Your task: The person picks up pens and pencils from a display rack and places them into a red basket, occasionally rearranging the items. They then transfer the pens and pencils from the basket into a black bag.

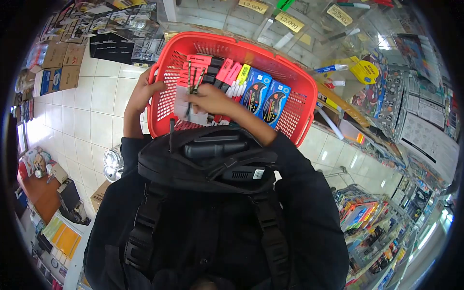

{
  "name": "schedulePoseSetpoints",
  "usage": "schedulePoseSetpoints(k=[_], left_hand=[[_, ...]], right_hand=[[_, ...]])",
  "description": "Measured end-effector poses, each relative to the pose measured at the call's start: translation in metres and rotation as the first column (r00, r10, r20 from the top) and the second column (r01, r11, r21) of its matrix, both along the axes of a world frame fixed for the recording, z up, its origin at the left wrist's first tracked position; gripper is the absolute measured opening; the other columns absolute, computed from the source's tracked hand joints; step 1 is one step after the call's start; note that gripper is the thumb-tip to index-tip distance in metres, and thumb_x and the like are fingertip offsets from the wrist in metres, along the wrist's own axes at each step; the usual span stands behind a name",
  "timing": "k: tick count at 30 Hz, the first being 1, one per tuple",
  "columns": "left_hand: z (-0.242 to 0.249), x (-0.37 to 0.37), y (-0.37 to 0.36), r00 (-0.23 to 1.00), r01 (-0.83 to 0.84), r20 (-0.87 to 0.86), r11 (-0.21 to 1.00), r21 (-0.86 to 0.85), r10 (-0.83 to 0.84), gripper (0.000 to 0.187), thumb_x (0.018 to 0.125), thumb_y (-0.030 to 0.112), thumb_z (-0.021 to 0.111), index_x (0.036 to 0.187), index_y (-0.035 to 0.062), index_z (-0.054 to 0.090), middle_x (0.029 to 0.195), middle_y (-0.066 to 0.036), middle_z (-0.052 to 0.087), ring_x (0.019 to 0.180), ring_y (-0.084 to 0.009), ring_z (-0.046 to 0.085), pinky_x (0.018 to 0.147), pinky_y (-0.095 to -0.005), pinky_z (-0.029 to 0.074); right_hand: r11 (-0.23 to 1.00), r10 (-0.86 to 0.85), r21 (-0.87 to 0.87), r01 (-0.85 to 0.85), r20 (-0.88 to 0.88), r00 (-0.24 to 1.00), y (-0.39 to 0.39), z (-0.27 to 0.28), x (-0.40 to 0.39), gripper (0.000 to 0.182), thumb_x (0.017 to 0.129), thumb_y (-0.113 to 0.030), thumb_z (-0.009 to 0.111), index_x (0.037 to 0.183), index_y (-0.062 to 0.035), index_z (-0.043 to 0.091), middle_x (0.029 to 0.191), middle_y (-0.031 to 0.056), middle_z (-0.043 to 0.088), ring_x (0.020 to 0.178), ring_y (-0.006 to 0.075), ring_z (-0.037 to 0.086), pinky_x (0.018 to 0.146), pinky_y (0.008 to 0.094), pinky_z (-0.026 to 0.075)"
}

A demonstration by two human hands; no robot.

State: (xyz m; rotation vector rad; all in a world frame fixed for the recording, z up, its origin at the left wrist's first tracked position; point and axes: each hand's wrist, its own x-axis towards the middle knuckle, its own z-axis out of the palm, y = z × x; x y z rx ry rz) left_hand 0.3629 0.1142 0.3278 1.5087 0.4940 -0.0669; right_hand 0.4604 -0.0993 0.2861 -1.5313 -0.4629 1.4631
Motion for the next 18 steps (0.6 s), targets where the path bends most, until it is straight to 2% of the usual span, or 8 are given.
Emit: schedulePoseSetpoints(k=[2, 5, 6, 8, 12, 14, 16, 18], left_hand=[[0.007, -0.002, -0.001, 0.999, 0.037, -0.008, 0.978, 0.207, -0.036, 0.053, 0.077, 0.004, 0.064, 0.128, -0.0005, 0.053, 0.098, -0.009, 0.067, 0.088, -0.0172, 0.062, 0.08, -0.0297, 0.05], [0.046, -0.01, -0.007, 0.99, 0.134, -0.121, 0.788, 0.601, -0.076, 0.051, 0.081, 0.013, 0.068, 0.129, 0.003, 0.055, 0.103, -0.013, 0.063, 0.093, -0.0236, 0.061, 0.082, -0.0325, 0.048], [0.069, -0.01, -0.011, 0.986, 0.158, -0.148, 0.692, 0.704, -0.075, 0.051, 0.082, 0.014, 0.069, 0.13, 0.0039, 0.056, 0.104, -0.014, 0.062, 0.094, -0.024, 0.061, 0.083, -0.0327, 0.048], [0.101, -0.003, -0.016, 0.989, 0.056, 0.06, 0.727, 0.684, -0.132, 0.051, 0.083, 0.014, 0.069, 0.132, 0.0054, 0.056, 0.106, -0.013, 0.06, 0.099, -0.0228, 0.059, 0.086, -0.0329, 0.046], [0.107, 0.015, -0.029, 0.883, 0.385, 0.271, 0.922, 0.051, -0.383, 0.039, 0.096, 0.021, 0.056, 0.131, 0.0037, 0.057, 0.113, -0.011, 0.064, 0.107, -0.0213, 0.059, 0.092, -0.0326, 0.045], [0.081, 0.025, -0.044, 0.797, 0.597, 0.214, 0.79, -0.14, -0.565, 0.052, 0.103, 0.042, 0.04, 0.137, 0.0053, 0.054, 0.122, -0.012, 0.063, 0.116, -0.0207, 0.057, 0.099, -0.0344, 0.044], [0.056, 0.023, -0.059, 0.758, 0.579, -0.019, 0.686, -0.441, -0.652, 0.056, 0.103, 0.047, 0.037, 0.138, 0.0059, 0.052, 0.129, -0.013, 0.06, 0.122, -0.0215, 0.054, 0.104, -0.0364, 0.04], [0.04, 0.012, -0.069, 0.684, 0.632, 0.029, 0.573, -0.522, -0.729, 0.057, 0.103, 0.048, 0.037, 0.14, 0.0058, 0.051, 0.133, -0.013, 0.057, 0.125, -0.0226, 0.051, 0.108, -0.0364, 0.036]], right_hand=[[0.997, 0.076, -0.02, -0.073, 0.232, 0.97, -0.029, 0.012, 0.019, 0.033, 0.097, -0.034, 0.06, 0.088, -0.0022, 0.061, 0.061, 0.0014, 0.057, 0.051, 0.0078, 0.051, 0.05, 0.0249, 0.04], [0.984, 0.144, -0.144, -0.103, 0.314, 0.938, -0.07, 0.03, 0.04, 0.03, 0.099, -0.032, 0.056, 0.092, -0.003, 0.061, 0.061, 0.0004, 0.057, 0.054, 0.0086, 0.052, 0.051, 0.0258, 0.041], [0.989, 0.1, -0.127, -0.071, 0.238, 0.966, -0.082, 0.036, 0.041, 0.029, 0.1, -0.031, 0.055, 0.095, -0.0032, 0.061, 0.065, 0.0011, 0.059, 0.058, 0.0085, 0.054, 0.054, 0.025, 0.042], [0.995, 0.014, -0.099, -0.007, 0.076, 0.997, -0.101, 0.057, 0.035, 0.028, 0.101, -0.03, 0.053, 0.101, -0.0034, 0.06, 0.074, 0.0024, 0.062, 0.065, 0.0083, 0.057, 0.06, 0.0233, 0.045], [0.955, -0.291, -0.008, 0.297, -0.224, 0.93, -0.127, 0.072, -0.005, 0.028, 0.101, -0.034, 0.052, 0.102, -0.0082, 0.062, 0.088, -0.0009, 0.063, 0.083, 0.0094, 0.058, 0.077, 0.0266, 0.047], [0.933, -0.34, 0.026, 0.358, -0.258, 0.904, -0.139, 0.069, -0.025, 0.025, 0.103, -0.032, 0.05, 0.112, -0.0112, 0.059, 0.097, -0.0018, 0.062, 0.091, 0.0085, 0.057, 0.084, 0.0267, 0.046], [0.827, -0.554, -0.079, 0.557, -0.289, 0.781, -0.141, 0.084, -0.048, 0.022, 0.103, -0.028, 0.05, 0.112, -0.011, 0.06, 0.098, -0.0013, 0.063, 0.092, 0.0092, 0.06, 0.084, 0.0254, 0.047], [0.698, -0.711, -0.207, 0.685, -0.317, 0.628, -0.146, 0.09, -0.062, 0.021, 0.103, -0.028, 0.05, 0.111, -0.0106, 0.059, 0.098, -0.0003, 0.064, 0.091, 0.0106, 0.061, 0.083, 0.0246, 0.048]])
